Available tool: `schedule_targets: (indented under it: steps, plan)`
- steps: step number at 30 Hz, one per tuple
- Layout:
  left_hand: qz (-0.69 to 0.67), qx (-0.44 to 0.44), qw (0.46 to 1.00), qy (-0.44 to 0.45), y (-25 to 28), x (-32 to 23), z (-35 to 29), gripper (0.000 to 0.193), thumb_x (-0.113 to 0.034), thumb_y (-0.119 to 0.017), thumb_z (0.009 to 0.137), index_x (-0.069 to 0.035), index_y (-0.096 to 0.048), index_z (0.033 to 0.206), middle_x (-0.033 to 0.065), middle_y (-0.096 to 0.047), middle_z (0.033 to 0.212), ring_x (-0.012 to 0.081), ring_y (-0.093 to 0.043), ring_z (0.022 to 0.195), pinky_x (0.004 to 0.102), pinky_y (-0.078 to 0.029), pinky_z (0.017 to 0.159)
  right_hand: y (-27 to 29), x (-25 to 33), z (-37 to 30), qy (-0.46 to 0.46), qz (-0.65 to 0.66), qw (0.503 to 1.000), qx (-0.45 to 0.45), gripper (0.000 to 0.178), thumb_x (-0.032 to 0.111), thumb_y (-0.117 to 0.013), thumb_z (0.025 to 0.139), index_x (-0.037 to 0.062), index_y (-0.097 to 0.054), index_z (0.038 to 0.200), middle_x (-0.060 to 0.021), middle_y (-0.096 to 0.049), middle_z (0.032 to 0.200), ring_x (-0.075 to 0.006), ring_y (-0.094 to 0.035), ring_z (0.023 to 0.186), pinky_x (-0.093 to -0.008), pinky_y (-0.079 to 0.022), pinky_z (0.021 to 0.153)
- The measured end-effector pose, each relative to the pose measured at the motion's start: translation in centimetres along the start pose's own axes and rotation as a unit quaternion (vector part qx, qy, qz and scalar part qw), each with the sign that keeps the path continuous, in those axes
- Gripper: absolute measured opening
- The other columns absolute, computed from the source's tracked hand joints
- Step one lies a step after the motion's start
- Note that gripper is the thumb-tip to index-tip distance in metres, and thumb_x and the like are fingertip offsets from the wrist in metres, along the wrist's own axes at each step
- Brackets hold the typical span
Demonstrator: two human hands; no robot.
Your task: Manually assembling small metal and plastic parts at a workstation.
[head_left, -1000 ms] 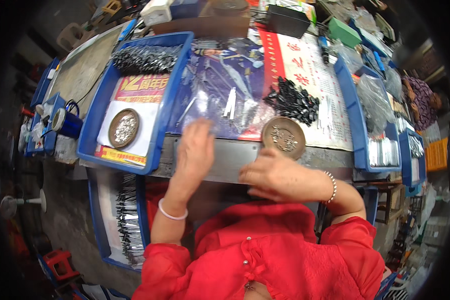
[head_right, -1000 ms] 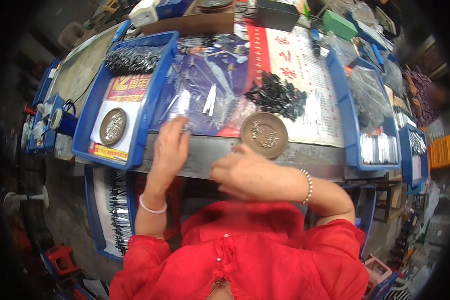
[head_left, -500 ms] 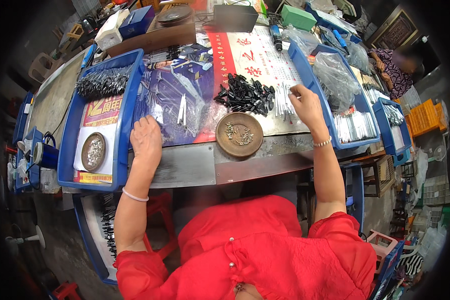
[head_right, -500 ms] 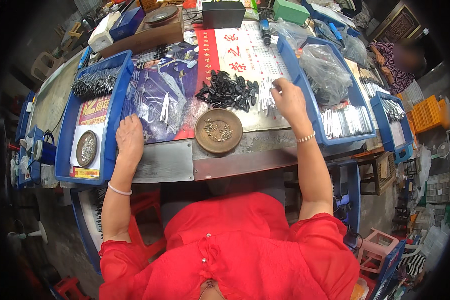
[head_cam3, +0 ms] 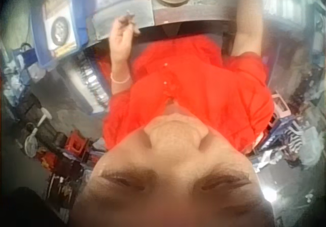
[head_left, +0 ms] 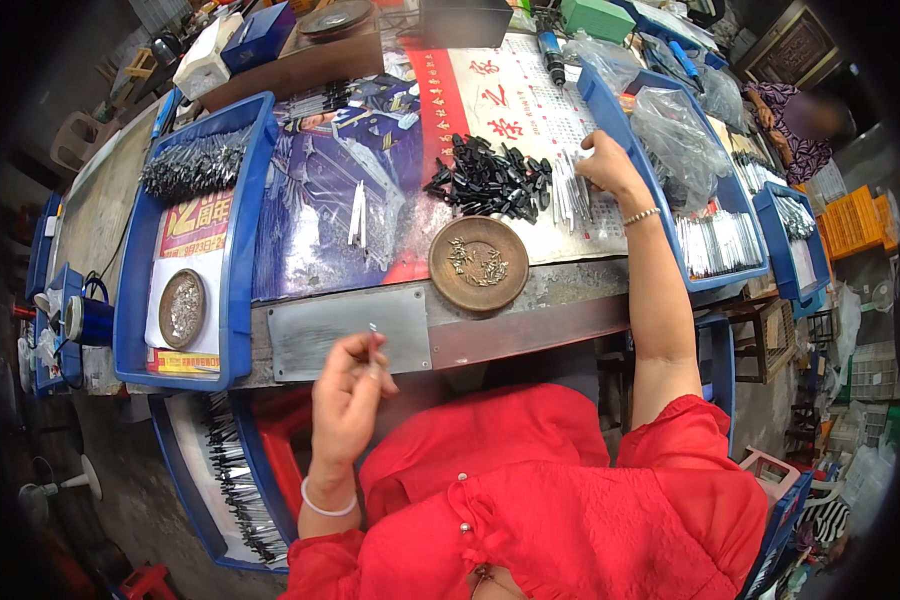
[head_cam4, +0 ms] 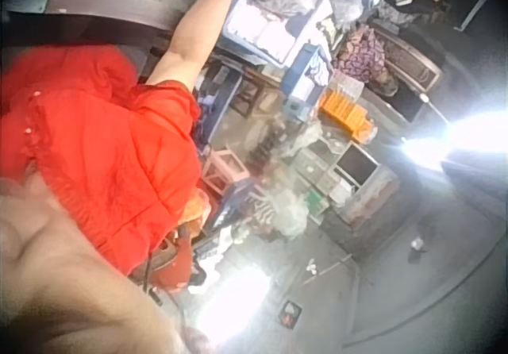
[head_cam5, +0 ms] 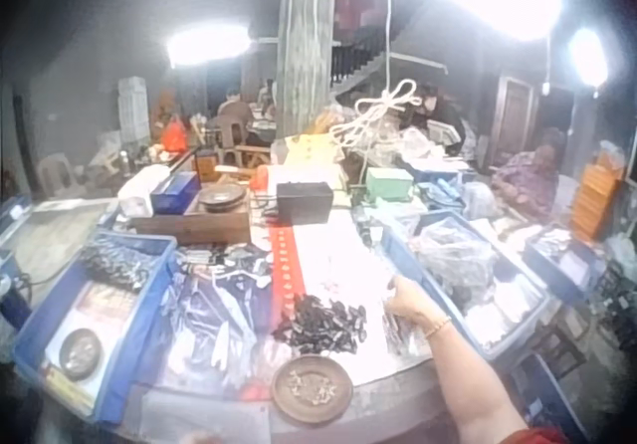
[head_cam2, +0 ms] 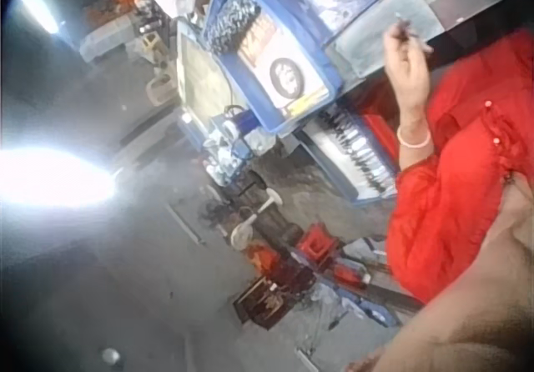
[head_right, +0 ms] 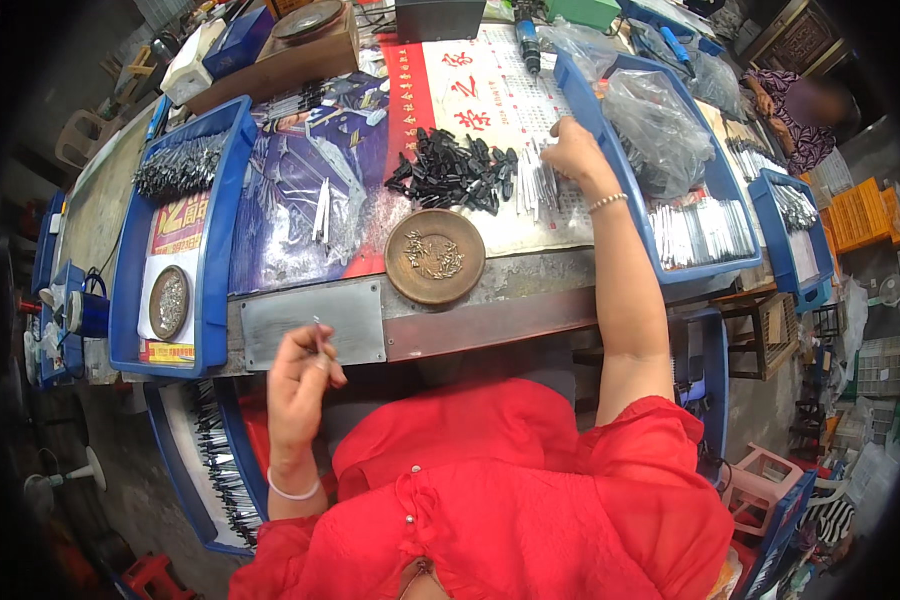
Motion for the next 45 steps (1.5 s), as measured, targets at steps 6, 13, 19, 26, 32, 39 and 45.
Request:
schedule_targets:
  steps: [6, 13, 19, 26, 32, 39, 45]
  plan:
    - [-0.184, 0.066, 0.975, 0.108, -3.5, 1.0, -1.8, 0.018, -0.001, -0.048, 0.087, 0.001, -0.05, 0.105, 0.0076, -0.054, 0.085, 0.005, -0.041, 0.057, 0.0167, -0.034, 0.052, 3.6, 6.7, -9.8, 0.192, 0.071, 0.972, -0.114, 0.027, 0.003, -0.06, 0.07, -0.0011, -0.06, 0.097, -0.0122, -0.063, 0.074, -0.0199, -0.059, 0.061, -0.031, -0.046, 0.059]
    - [-0.345, 0.098, 0.916, 0.179, -5.7, 2.2, -0.2, 0.021, -0.011, -0.049, 0.093, 0.001, -0.059, 0.107, 0.0002, -0.054, 0.075, 0.0009, -0.036, 0.051, 0.014, -0.028, 0.045, -0.7, 12.5, -23.6, 0.567, 0.118, 0.807, -0.112, 0.031, -0.001, -0.064, 0.061, -0.0023, -0.062, 0.093, -0.011, -0.059, 0.08, -0.0208, -0.06, 0.062, -0.029, -0.049, 0.051]
    - [-0.32, 0.045, 0.93, 0.174, -5.3, 2.1, -0.2, 0.021, -0.019, -0.053, 0.092, 0.0, -0.06, 0.098, -0.0022, -0.058, 0.073, 0.0006, -0.035, 0.047, 0.0149, -0.027, 0.041, -4.6, 13.5, -26.8, 0.614, 0.165, 0.771, -0.045, 0.025, 0.005, -0.064, 0.064, -0.0011, -0.062, 0.088, -0.0095, -0.058, 0.087, -0.0175, -0.059, 0.067, -0.0265, -0.047, 0.053]
    - [-0.219, 0.083, 0.958, 0.164, -3.9, 2.3, -1.8, 0.02, -0.018, -0.051, 0.093, -0.001, -0.062, 0.096, -0.0041, -0.056, 0.071, 0.0003, -0.039, 0.053, 0.0155, -0.031, 0.047, -5.1, 11.5, -25.9, 0.319, 0.404, 0.83, 0.215, 0.026, -0.003, -0.059, 0.074, -0.0009, -0.057, 0.1, -0.0102, -0.059, 0.093, -0.0189, -0.061, 0.076, -0.0267, -0.049, 0.066]
    - [-0.19, 0.109, 0.959, 0.18, -4.8, 2.3, -3.2, 0.022, -0.014, -0.054, 0.092, 0.003, -0.061, 0.105, 0.0032, -0.063, 0.08, -0.0008, -0.038, 0.05, 0.0153, -0.029, 0.043, -8.1, 10.3, -25.8, -0.009, 0.578, 0.685, 0.443, 0.019, 0.006, -0.062, 0.085, -0.0017, -0.057, 0.101, -0.0027, -0.058, 0.087, -0.007, -0.055, 0.077, -0.0199, -0.045, 0.064]
    - [-0.232, 0.107, 0.945, 0.203, -5.0, 3.4, -3.9, 0.025, -0.006, -0.055, 0.09, 0.004, -0.056, 0.112, 0.0077, -0.063, 0.089, 0.0111, -0.059, 0.076, 0.0218, -0.048, 0.069, -8.9, 11.1, -26.7, -0.083, 0.614, 0.624, 0.477, 0.008, 0.005, -0.061, 0.085, 0.0006, -0.056, 0.089, -0.0055, -0.061, 0.085, -0.0065, -0.054, 0.07, -0.0185, -0.042, 0.058]
    - [-0.274, 0.114, 0.926, 0.234, -4.9, 3.8, -3.8, 0.02, -0.004, -0.055, 0.089, 0.004, -0.056, 0.108, 0.0103, -0.063, 0.09, 0.0137, -0.061, 0.08, 0.0234, -0.049, 0.072, -9.6, 10.4, -26.9, -0.095, 0.616, 0.62, 0.477, 0.009, 0.005, -0.06, 0.086, -0.0003, -0.056, 0.091, -0.0069, -0.062, 0.085, -0.0084, -0.058, 0.072, -0.0201, -0.046, 0.061]
Point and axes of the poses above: each hand's wrist, its own z-axis towards the middle knuckle, its own y-axis out of the back of the hand, x = y × z, the point moved 3 cm from there along z, towards the middle knuckle
